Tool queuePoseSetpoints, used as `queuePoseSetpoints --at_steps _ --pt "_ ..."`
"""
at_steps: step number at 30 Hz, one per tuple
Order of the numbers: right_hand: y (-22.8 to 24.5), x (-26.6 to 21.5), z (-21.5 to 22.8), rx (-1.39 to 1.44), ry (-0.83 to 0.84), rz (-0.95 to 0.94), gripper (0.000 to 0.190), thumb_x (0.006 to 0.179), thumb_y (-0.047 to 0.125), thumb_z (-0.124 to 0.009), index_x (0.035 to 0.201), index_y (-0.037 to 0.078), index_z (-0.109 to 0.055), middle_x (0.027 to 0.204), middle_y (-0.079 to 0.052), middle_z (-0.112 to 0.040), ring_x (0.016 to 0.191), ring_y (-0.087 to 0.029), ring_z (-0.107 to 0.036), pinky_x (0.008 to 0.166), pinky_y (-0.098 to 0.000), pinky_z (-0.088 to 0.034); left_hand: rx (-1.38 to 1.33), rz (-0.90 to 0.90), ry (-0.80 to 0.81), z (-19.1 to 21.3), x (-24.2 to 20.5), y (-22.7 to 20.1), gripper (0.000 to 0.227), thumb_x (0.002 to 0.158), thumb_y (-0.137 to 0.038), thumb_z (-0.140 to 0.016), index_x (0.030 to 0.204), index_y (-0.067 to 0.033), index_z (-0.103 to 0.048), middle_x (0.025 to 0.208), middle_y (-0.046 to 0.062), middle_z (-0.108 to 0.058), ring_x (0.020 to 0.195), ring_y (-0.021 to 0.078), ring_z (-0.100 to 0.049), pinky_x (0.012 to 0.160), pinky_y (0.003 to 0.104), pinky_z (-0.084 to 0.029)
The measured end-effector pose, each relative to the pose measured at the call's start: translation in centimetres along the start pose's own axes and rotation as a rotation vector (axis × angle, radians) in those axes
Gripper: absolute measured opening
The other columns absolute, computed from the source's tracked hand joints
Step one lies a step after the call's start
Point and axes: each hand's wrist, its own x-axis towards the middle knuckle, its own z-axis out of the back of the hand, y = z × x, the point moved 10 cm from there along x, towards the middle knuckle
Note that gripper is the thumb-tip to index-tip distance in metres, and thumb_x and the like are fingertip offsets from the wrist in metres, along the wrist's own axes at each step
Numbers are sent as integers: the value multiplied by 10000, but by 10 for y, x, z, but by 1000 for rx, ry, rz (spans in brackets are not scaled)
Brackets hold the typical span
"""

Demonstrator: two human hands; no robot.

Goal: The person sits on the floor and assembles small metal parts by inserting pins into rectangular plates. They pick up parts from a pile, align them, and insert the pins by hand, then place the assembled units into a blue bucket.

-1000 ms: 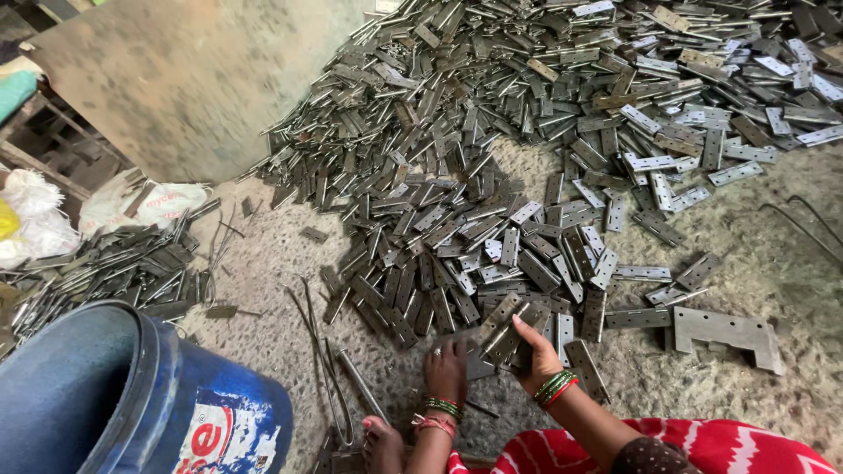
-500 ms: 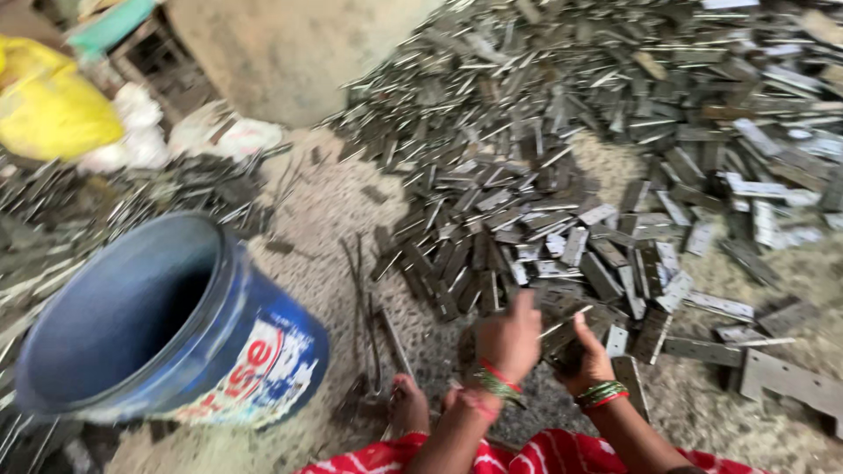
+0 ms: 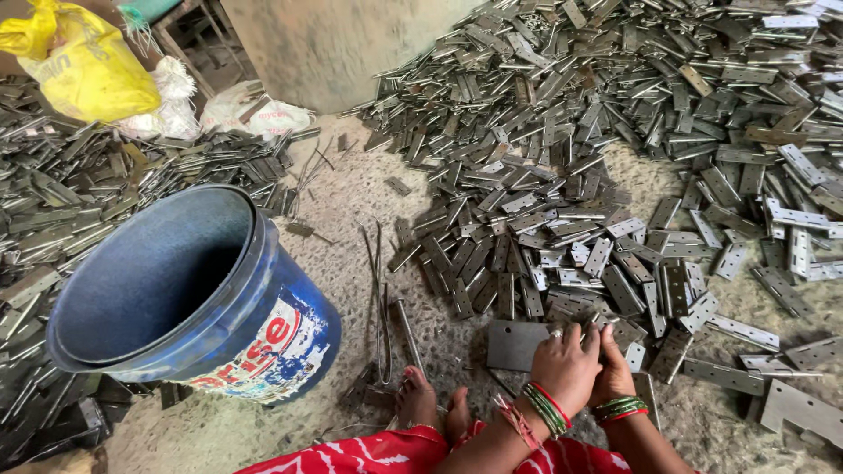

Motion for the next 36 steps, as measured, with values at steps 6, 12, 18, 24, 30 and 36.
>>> queuePoseSetpoints --at_steps 6,12,18,24,30,36 --pt "6 -2 -4 -21 23 54 570 954 597 -616 1254 112 -627 1178 -90 -691 1063 -268 -647 943 -463 -514 -62 67 69 -10 0 11 521 898 -219 -725 1355 -8 -593 1122 183 -664 905 395 -655 759 494 -543" --pt "5 -4 -7 -88 -1 36 541 921 546 -653 1261 126 -644 1177 -85 -686 1067 -250 -643 928 -438 -518 -146 145 146 -22 1 32 457 976 -215 -661 1390 -39 -585 1105 192 -704 872 394 -685 751 497 -548" --pt "6 -2 7 -108 -69 55 377 888 351 -734 1195 145 -659 1101 -29 -713 993 -203 -673 883 -403 -538 -203 214 164 -48 -3 51 383 967 -94 -592 1344 -22 -593 1050 197 -728 880 394 -716 740 504 -567" --pt "4 4 4 -106 -24 38 412 889 404 -717 1214 156 -665 1052 -6 -735 943 -195 -685 836 -417 -549 -401 340 28 -33 5 83 313 979 -80 -578 1280 -91 -664 968 181 -751 864 371 -731 748 497 -570" --pt "-18 -5 14 -130 -155 -126 672 864 747 -500 1263 218 -612 1212 16 -674 1087 -204 -645 902 -501 -511 -223 253 -174 58 12 46 349 932 -72 -601 1276 -47 -649 991 211 -736 844 411 -689 716 528 -531" --pt "19 -25 -17 -16 214 180 616 957 627 -540 1305 124 -615 1243 -70 -674 1132 -270 -636 1011 -472 -495 -277 -110 -151 70 9 -31 235 884 -130 -680 1091 -63 -592 991 172 -719 897 358 -707 744 488 -543"
